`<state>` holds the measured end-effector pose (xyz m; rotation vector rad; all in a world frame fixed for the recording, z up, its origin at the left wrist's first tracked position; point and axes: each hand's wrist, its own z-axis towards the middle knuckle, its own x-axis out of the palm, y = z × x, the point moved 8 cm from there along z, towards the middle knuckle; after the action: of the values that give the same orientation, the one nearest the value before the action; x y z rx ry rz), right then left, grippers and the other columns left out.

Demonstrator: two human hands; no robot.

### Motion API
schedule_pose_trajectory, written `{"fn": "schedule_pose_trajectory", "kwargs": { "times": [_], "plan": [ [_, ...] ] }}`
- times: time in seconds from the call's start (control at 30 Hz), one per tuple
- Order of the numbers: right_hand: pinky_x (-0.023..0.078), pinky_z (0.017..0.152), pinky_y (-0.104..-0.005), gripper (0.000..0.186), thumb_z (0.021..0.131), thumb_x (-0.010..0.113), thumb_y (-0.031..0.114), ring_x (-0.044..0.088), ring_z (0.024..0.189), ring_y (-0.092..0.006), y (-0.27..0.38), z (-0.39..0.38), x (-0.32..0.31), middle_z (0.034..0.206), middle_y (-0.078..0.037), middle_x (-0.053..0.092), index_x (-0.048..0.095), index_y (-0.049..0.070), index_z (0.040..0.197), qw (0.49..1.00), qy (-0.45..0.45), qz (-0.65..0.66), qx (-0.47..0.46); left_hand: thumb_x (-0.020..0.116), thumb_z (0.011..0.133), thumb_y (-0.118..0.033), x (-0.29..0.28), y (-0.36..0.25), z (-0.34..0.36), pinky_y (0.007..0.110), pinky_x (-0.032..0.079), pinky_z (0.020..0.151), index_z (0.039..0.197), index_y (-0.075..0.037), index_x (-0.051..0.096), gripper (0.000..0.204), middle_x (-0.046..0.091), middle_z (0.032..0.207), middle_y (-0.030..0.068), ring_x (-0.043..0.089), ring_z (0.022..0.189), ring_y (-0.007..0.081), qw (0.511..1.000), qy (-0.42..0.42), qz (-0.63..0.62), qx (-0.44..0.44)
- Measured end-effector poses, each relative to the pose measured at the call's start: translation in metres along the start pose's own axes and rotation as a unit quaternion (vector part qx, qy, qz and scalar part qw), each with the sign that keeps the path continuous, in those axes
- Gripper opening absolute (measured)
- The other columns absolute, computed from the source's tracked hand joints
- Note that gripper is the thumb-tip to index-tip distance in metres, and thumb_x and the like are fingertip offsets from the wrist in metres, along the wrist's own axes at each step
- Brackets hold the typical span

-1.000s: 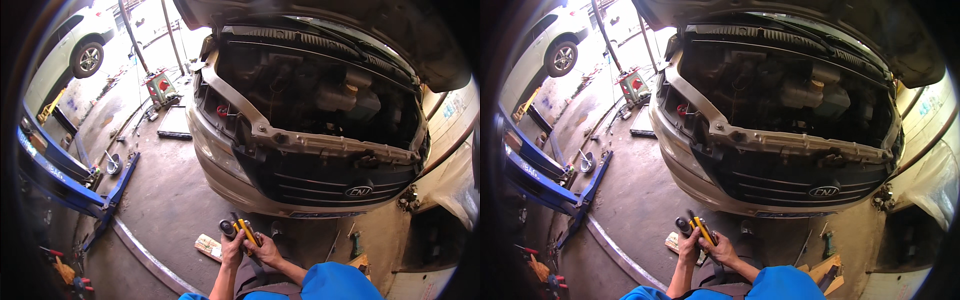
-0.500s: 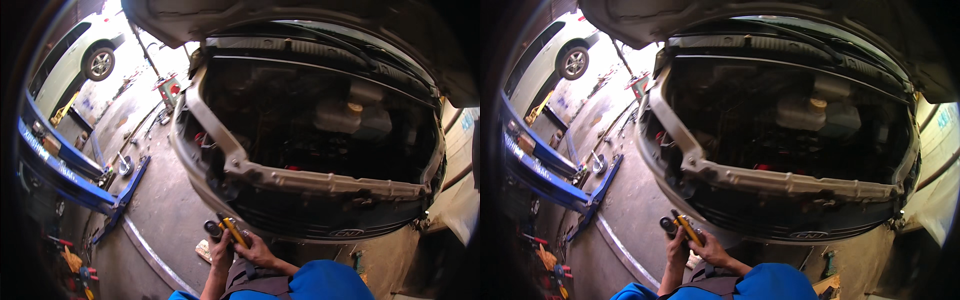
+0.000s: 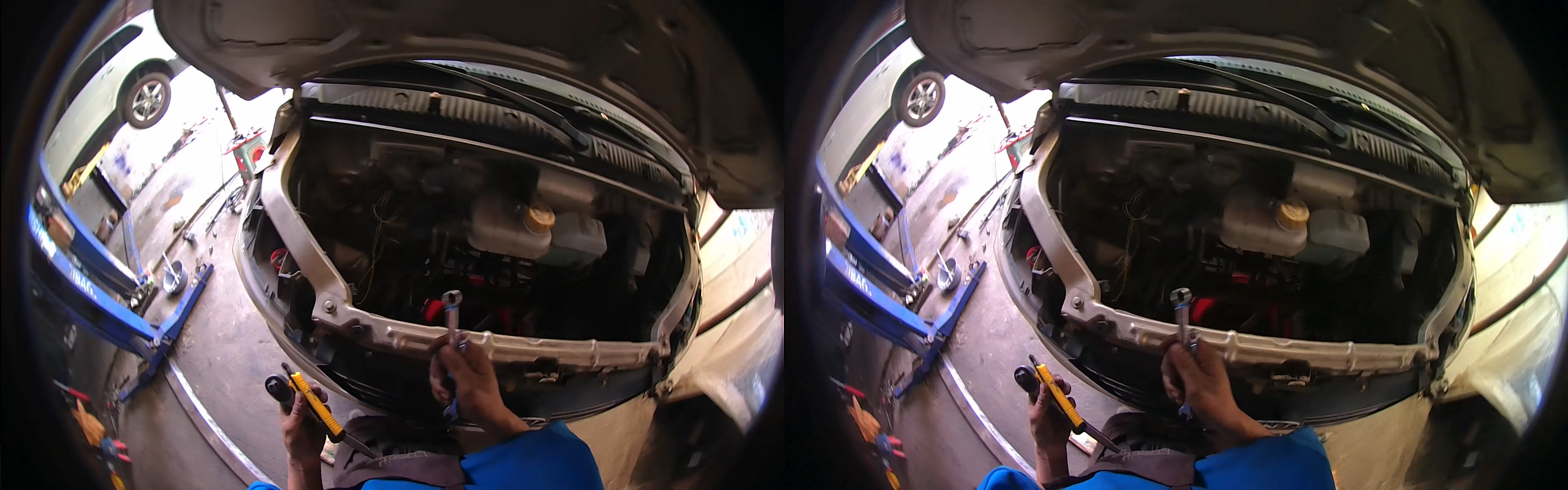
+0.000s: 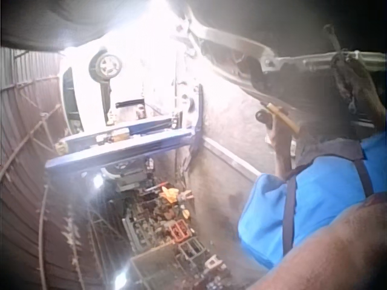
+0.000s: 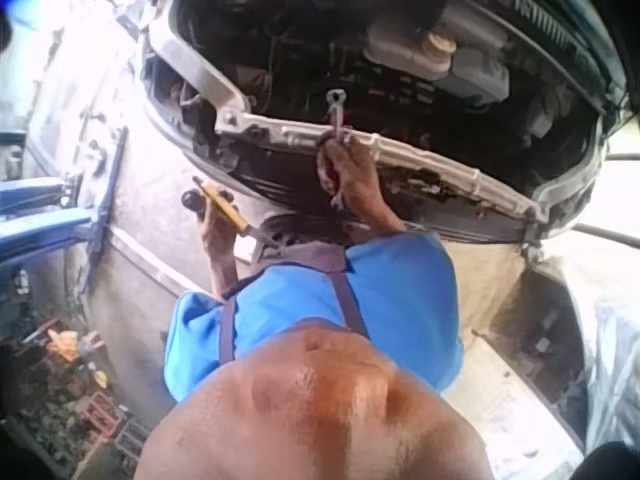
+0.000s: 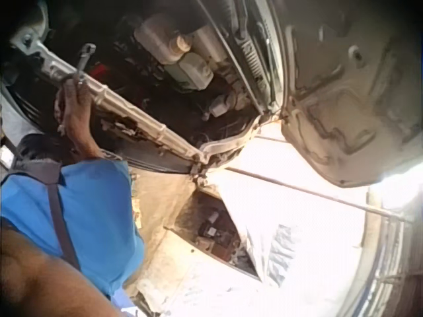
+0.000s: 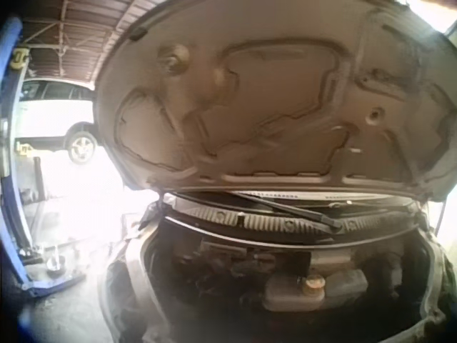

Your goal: The person handles a black vehicle component by hand, inserting a metal bracket and checking the fit. They then lean into the engine bay of a van and use a ratchet to tighten bolts on the front frame.

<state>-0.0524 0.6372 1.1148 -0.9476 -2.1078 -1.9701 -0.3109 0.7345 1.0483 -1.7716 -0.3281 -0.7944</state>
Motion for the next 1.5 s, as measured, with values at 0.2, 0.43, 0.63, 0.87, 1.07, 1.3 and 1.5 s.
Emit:
{"fn": "schedule_pose_trajectory", "kwargs": {
  "times": [0.2,0.43,0.63,0.87,1.07,1.3,1.5],
  "plan": [
    [0.039,0.056,-0.0202,0.021,0.103,0.05,0.024,0.045,0.063,-0.0037,-0.071,0.011,0.035,0.074,0.003,0.052,0.059,0.006,0.11,0.973,0.088,-0.139,0.161,0.06,0.095,-0.016,0.034,0.005,0.032,0.033,0.054,0.08,0.127,0.0,0.05,0.037,0.06,0.114,0.0122,0.06,0.1,0.0218,0.994,0.083,-0.044,-0.051],
    [0.044,0.063,-0.0226,0.031,0.092,0.07,0.021,0.052,0.069,-0.0073,-0.054,0.042,0.097,0.077,-0.001,0.057,0.057,0.001,0.112,0.923,0.031,-0.382,-0.031,0.071,0.089,-0.019,0.039,-0.015,0.073,0.034,0.051,0.091,0.13,-0.001,0.047,0.051,0.063,0.113,0.012,0.062,0.104,0.0213,0.994,0.083,0.015,-0.073],
    [0.05,0.065,-0.0259,0.031,0.089,0.072,0.014,0.06,0.073,-0.0073,-0.071,0.082,0.147,0.082,-0.008,0.066,0.058,-0.003,0.111,0.928,0.055,-0.363,-0.066,0.068,0.092,-0.013,0.004,-0.041,0.112,0.036,0.046,0.1,0.131,0.001,0.046,0.046,0.063,0.117,0.0139,0.061,0.11,0.022,0.995,0.07,0.058,-0.039],
    [0.052,0.065,-0.0345,0.029,0.09,0.07,0.022,0.068,0.071,-0.0216,-0.058,0.174,0.193,0.078,-0.016,0.069,0.062,-0.004,0.1,0.889,-0.029,-0.434,-0.139,0.065,0.095,-0.019,-0.033,-0.091,0.15,0.024,0.044,0.057,0.129,-0.002,0.042,0.044,0.065,0.103,0.0158,0.066,0.085,0.0211,0.996,0.047,0.069,-0.01],
    [0.052,0.063,-0.0374,0.032,0.09,0.07,0.024,0.068,0.066,-0.0239,-0.061,0.233,0.215,0.073,-0.017,0.068,0.062,-0.007,0.092,0.863,-0.085,-0.479,-0.135,0.064,0.096,-0.02,-0.058,-0.094,0.168,0.024,0.042,0.055,0.128,-0.001,0.041,0.043,0.064,0.098,0.0162,0.065,0.08,0.0215,0.995,0.051,0.056,-0.064],
    [0.05,0.064,-0.0449,0.027,0.089,0.069,0.02,0.065,0.071,-0.0376,-0.068,0.255,0.243,0.076,-0.021,0.064,0.062,-0.006,0.093,0.8,-0.087,-0.574,-0.153,0.063,0.097,-0.023,-0.068,-0.098,0.179,0.024,0.042,0.053,0.126,-0.001,0.041,0.043,0.065,0.094,0.0138,0.066,0.077,0.0189,0.993,0.073,0.055,-0.077],
    [0.049,0.07,-0.0467,0.025,0.091,0.064,0.017,0.063,0.077,-0.0386,-0.062,0.248,0.24,0.088,-0.025,0.062,0.063,-0.007,0.098,0.752,-0.121,-0.601,-0.242,0.062,0.095,-0.017,-0.073,-0.104,0.184,0.025,0.043,0.057,0.13,-0.001,0.041,0.044,0.062,0.097,0.0143,0.064,0.078,0.0192,0.992,0.071,0.047,-0.09]
  ]
}}
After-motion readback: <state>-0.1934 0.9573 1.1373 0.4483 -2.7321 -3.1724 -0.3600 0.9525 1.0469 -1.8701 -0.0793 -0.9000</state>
